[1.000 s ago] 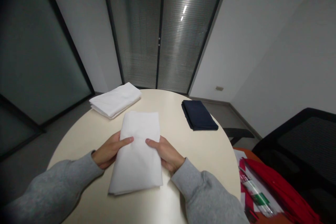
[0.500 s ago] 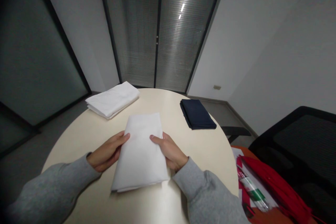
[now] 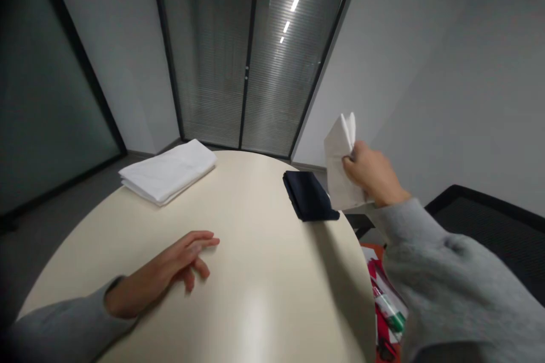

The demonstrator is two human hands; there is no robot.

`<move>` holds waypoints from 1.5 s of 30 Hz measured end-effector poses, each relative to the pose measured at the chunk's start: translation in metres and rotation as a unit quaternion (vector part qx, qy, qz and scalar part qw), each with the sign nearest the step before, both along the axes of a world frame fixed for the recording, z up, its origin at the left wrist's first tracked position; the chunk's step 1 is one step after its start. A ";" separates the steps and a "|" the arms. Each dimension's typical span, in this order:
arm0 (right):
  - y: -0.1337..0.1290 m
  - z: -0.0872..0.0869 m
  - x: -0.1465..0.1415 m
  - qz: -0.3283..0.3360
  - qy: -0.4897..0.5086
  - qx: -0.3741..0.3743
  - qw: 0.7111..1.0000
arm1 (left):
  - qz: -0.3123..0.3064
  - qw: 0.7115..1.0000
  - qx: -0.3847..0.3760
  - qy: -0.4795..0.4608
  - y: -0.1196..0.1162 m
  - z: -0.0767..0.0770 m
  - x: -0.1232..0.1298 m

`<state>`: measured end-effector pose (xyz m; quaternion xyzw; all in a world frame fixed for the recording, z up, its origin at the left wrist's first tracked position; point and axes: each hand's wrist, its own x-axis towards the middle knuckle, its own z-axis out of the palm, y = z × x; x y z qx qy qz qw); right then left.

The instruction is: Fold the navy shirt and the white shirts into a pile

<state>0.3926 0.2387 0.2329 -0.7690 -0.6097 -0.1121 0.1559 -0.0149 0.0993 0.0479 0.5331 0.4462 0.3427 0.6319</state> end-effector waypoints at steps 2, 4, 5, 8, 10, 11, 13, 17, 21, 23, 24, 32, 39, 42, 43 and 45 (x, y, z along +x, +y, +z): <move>0.016 -0.009 -0.011 -0.031 -0.080 -0.009 0.996 | -0.038 0.996 0.033 0.068 -0.004 0.002 0.000; 0.029 -0.040 -0.031 -0.027 -0.115 -0.029 0.993 | -0.068 0.988 0.050 0.132 -0.008 0.004 0.000; 0.034 -0.060 -0.043 -0.014 -0.118 -0.043 0.992 | -0.076 0.983 0.055 0.157 -0.009 0.004 0.000; 0.041 -0.125 -0.075 0.009 -0.121 -0.088 0.989 | -0.080 0.973 0.073 0.202 -0.012 0.001 0.000; 0.042 -0.158 -0.087 0.019 -0.128 -0.086 0.988 | -0.079 0.970 0.084 0.215 -0.013 -0.001 0.000; 0.042 -0.168 -0.089 0.024 -0.132 -0.081 0.988 | -0.081 0.968 0.089 0.220 -0.013 -0.003 0.000; 0.042 -0.179 -0.087 0.030 -0.141 -0.069 0.987 | -0.089 0.962 0.105 0.235 -0.014 -0.005 0.000; 0.039 -0.180 -0.075 0.044 -0.154 -0.055 0.986 | -0.120 0.948 0.142 0.259 -0.018 -0.008 -0.001; 0.031 -0.189 -0.077 0.044 -0.165 -0.024 0.985 | -0.125 0.938 0.185 0.265 -0.019 -0.012 -0.005; 0.025 -0.199 -0.081 0.031 -0.145 -0.022 0.989 | -0.119 0.936 0.207 0.260 -0.018 -0.014 -0.007; 0.022 -0.204 -0.082 0.024 -0.126 -0.029 0.991 | -0.116 0.935 0.216 0.257 -0.018 -0.015 -0.008; -0.027 -0.207 -0.108 0.143 -0.076 0.026 0.986 | -0.065 0.894 0.340 0.285 -0.008 -0.025 -0.009; -0.090 -0.214 -0.177 0.521 0.045 -0.108 0.846 | 0.199 0.667 0.500 0.515 0.070 0.011 -0.066; -0.090 -0.215 -0.177 0.534 0.056 -0.134 0.833 | 0.210 0.595 0.445 0.635 0.108 0.016 -0.085; -0.088 -0.215 -0.174 0.537 0.058 -0.137 0.830 | 0.205 0.592 0.420 0.657 0.118 0.012 -0.088; -0.083 -0.215 -0.170 0.544 0.059 -0.139 0.825 | 0.194 0.597 0.380 0.679 0.133 -0.003 -0.094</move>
